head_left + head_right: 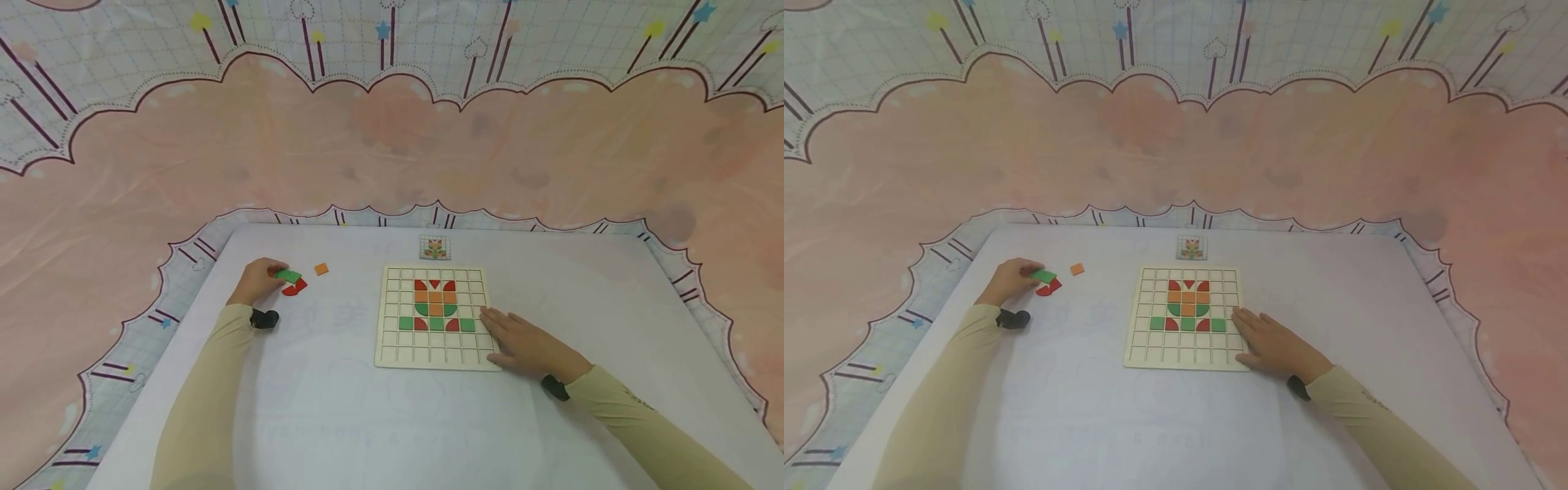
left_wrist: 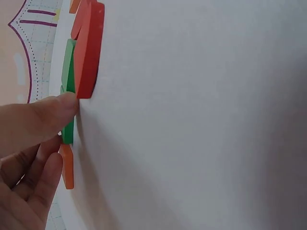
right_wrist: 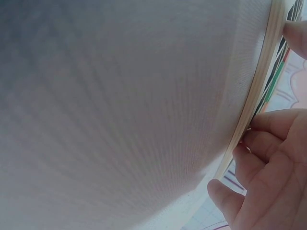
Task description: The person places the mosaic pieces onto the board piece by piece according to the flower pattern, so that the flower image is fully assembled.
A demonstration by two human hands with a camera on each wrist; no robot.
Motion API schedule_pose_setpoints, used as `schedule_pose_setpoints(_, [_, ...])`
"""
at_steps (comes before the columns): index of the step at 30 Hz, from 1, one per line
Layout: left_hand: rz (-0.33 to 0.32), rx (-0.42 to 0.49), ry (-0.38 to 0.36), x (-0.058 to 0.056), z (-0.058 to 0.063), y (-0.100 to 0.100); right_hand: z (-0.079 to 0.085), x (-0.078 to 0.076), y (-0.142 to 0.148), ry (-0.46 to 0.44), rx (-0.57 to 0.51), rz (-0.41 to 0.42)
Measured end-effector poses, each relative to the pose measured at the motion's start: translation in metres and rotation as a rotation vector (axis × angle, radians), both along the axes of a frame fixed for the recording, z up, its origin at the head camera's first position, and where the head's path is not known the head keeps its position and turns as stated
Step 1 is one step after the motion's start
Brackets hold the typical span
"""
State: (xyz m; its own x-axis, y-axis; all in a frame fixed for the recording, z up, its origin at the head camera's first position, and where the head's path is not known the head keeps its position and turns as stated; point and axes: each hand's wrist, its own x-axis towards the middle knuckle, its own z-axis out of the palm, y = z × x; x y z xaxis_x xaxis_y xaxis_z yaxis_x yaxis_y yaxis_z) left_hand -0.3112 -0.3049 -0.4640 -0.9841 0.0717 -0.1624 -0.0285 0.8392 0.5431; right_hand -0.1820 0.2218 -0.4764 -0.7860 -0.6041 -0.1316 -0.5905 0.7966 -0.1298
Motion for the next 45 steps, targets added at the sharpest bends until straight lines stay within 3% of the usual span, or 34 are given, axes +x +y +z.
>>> schedule_pose_setpoints(16, [-0.049,-0.054,0.058,0.007,-0.003,-0.011,0.002,0.001,-0.001,-0.025,0.01,-0.002])
schedule_pose_setpoints(26, [-0.018,0.008,0.076,0.008,-0.01,-0.015,0.004,0.002,-0.002,-0.041,-0.004,-0.005])
schedule_pose_setpoints(36, [0.069,0.083,0.032,0.016,-0.009,-0.013,0.003,0.002,-0.001,-0.037,0.003,-0.007])
schedule_pose_setpoints(45, [0.022,0.16,0.071,0.025,0.003,0.01,0.004,0.001,-0.002,-0.032,0.01,-0.01])
